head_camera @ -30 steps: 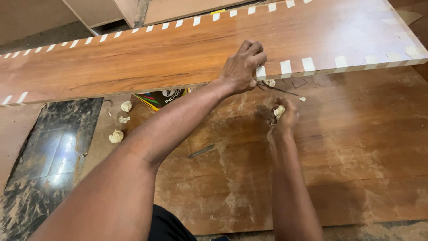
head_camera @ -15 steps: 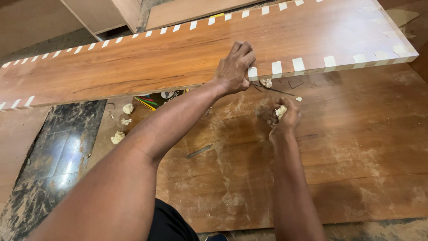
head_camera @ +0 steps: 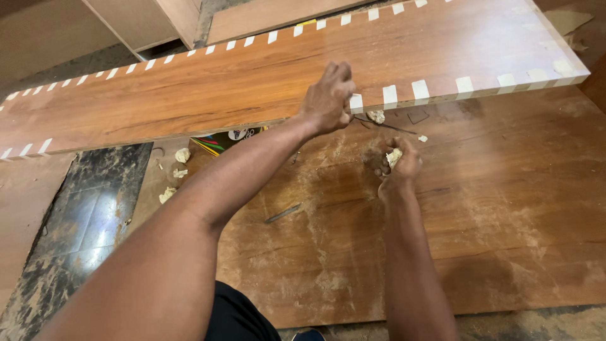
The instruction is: The person applies a white putty-like filler to the edges of a wooden board using their fingers. They repeatedly pick up small pieces of the filler and press them into the gaps along the board's edge, smoothing the surface as they work.
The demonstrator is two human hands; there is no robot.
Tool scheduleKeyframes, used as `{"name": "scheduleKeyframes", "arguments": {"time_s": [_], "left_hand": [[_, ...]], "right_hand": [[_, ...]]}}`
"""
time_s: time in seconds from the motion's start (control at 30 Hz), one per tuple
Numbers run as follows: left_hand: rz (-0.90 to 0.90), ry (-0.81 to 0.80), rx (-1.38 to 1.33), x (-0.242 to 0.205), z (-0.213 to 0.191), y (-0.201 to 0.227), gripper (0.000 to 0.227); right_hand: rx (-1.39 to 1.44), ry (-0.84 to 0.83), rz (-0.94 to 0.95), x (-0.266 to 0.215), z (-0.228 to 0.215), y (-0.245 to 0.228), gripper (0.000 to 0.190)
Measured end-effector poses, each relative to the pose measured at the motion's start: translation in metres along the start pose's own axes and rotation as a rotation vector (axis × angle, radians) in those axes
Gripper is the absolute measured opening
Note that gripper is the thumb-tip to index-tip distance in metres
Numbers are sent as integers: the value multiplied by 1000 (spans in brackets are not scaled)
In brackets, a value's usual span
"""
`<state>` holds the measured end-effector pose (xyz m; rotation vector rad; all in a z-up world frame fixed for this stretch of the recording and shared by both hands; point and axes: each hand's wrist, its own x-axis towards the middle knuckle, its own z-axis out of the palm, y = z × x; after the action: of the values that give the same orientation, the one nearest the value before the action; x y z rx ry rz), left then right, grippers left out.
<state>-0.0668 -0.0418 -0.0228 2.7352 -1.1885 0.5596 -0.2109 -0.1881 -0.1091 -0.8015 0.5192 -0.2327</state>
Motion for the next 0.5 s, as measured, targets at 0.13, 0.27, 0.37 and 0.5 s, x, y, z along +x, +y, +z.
{"name": "scheduleKeyframes", "arguments": {"time_s": [0.13, 0.27, 0.37, 0.5], "left_hand": [[-140, -170, -208, 5, -28, -2, 42], [-105, -171, -362, 17, -45, -13, 14], [-70, -140, -265, 17, -34, -17, 6], [67, -81, -139, 23, -9, -19, 23]], "right_hand": [[36, -71, -44, -4, 2, -3, 19], [35, -137, 12, -8, 14, -9, 31], [29, -226, -37, -11, 26, -10, 32], [25, -281, -36, -7, 36, -11, 33]]}}
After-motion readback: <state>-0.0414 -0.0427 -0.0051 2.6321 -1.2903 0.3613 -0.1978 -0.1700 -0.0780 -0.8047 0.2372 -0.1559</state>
